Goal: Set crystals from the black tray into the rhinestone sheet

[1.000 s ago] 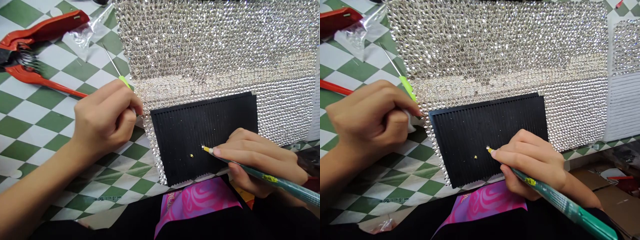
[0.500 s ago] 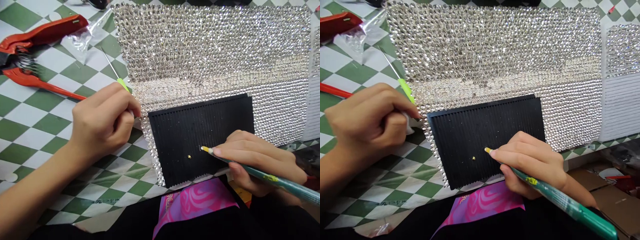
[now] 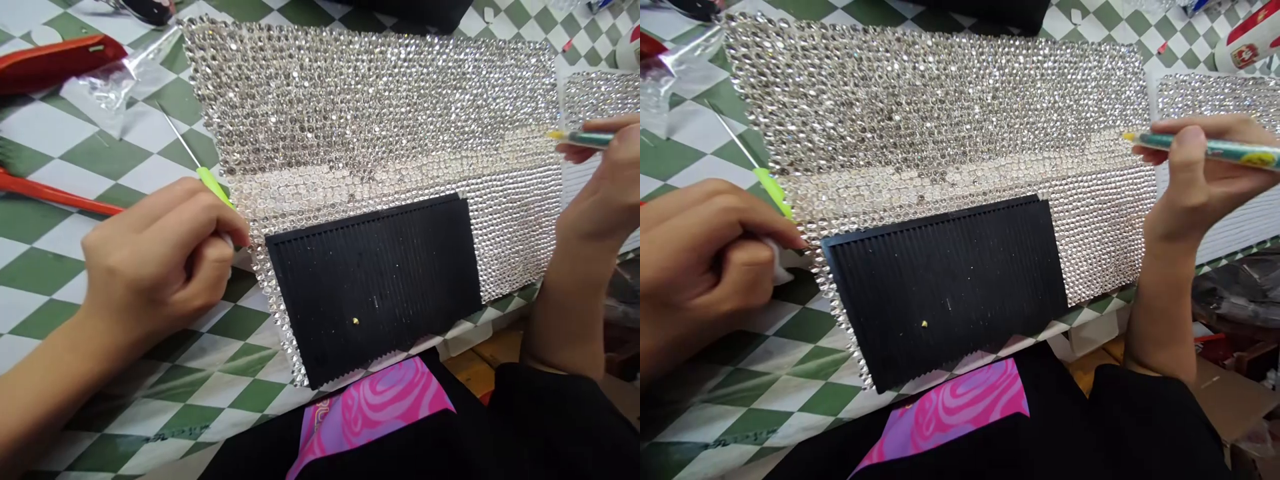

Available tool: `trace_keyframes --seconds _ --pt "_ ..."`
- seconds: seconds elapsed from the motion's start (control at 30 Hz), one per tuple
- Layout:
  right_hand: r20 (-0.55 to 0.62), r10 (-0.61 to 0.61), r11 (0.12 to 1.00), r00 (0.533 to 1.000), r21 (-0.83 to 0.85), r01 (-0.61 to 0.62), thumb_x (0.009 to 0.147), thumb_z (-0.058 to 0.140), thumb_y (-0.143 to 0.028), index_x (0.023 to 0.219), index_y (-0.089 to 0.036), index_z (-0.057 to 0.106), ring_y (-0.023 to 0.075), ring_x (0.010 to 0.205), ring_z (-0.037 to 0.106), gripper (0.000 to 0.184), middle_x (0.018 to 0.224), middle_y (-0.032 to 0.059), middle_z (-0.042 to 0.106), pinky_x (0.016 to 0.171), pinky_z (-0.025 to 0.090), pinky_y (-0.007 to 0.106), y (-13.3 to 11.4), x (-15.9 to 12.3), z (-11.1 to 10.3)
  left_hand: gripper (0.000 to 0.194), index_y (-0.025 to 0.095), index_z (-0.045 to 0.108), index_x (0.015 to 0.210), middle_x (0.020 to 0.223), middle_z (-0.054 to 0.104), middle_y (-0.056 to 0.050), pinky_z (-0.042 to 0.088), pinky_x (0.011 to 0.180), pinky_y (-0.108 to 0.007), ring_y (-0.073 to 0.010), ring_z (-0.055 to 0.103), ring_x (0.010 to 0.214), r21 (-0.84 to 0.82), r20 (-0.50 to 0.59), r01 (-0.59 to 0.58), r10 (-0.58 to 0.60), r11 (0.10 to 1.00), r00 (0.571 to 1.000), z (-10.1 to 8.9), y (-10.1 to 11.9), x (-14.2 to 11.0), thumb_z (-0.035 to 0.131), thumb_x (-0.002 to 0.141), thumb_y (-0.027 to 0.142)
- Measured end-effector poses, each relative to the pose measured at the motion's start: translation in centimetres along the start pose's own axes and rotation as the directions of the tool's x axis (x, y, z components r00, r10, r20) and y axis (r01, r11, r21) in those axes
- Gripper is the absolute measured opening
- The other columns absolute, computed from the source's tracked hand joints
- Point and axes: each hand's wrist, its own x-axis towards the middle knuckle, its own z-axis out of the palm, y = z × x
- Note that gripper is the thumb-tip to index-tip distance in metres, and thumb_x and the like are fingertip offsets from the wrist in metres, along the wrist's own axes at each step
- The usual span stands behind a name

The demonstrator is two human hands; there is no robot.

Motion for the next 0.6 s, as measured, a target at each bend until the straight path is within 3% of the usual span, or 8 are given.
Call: trace_keyframes --seconds 0.1,0.27,0.4,0.53,0.6 --pt "-0.081 -0.051 0.958 0.995 -0.284 0.026 0.086 0.054 -0.009 0.098 -0.016 0.063 0.0149 0.079 0.066 0.016 0.094 0.0015 0.067 0.072 0.054 0.032 0.32 0.04 -0.07 0.017 0.019 0.053 0.070 0.070 0.052 0.002 0.033 0.060 -0.021 -0.0011 0.043 0.064 -0.007 -0.013 -0.007 0.007 1.000 1.000 -0.11 -0.06 0.00 0.038 0.076 0.014" --pt "-0.028 0.004 0.919 1.000 -0.394 -0.015 0.087 0.058 -0.016 0.089 -0.015 0.060 0.0111 0.073 0.064 0.002 0.087 0.0027 0.066 0.071 0.058 0.031 0.24 -0.10 0.70 0.016 0.019 0.053 0.070 0.070 0.052 0.002 0.033 0.060 -0.021 -0.0010 0.043 0.064 -0.012 -0.016 -0.011 0.011 1.000 1.000 0.08 -0.26 0.09 0.039 0.075 0.013" --pt "0.009 0.020 0.904 1.000 -0.428 -0.014 0.090 0.055 -0.016 0.089 -0.016 0.062 0.0146 0.080 0.067 0.007 0.090 0.0038 0.066 0.072 0.060 0.033 0.35 -0.05 0.68 0.017 0.020 0.053 0.070 0.070 0.052 0.002 0.033 0.059 -0.022 -0.0017 0.044 0.064 -0.014 -0.001 -0.013 0.013 1.000 1.000 0.17 -0.20 0.19 0.038 0.076 0.014" --pt "0.051 0.006 0.882 0.999 -0.472 0.019 0.090 0.057 -0.017 0.086 -0.016 0.063 0.0121 0.073 0.065 0.008 0.086 0.0052 0.066 0.068 0.061 0.031 0.71 0.05 0.28 0.017 0.020 0.053 0.071 0.070 0.052 0.002 0.034 0.060 -0.021 -0.0014 0.044 0.064 -0.010 0.003 0.007 -0.007 1.000 1.000 0.01 -0.06 0.16 0.038 0.076 0.013" --pt "0.108 -0.007 0.854 0.994 -0.517 0.062 0.093 0.051 -0.019 0.093 -0.015 0.061 0.0114 0.077 0.064 0.010 0.093 0.0077 0.065 0.073 0.061 0.032 0.87 0.08 0.14 0.017 0.019 0.053 0.071 0.071 0.052 0.002 0.034 0.061 -0.021 -0.0011 0.044 0.064 -0.008 0.007 0.013 -0.013 1.000 1.000 -0.11 0.04 0.15 0.038 0.076 0.013"
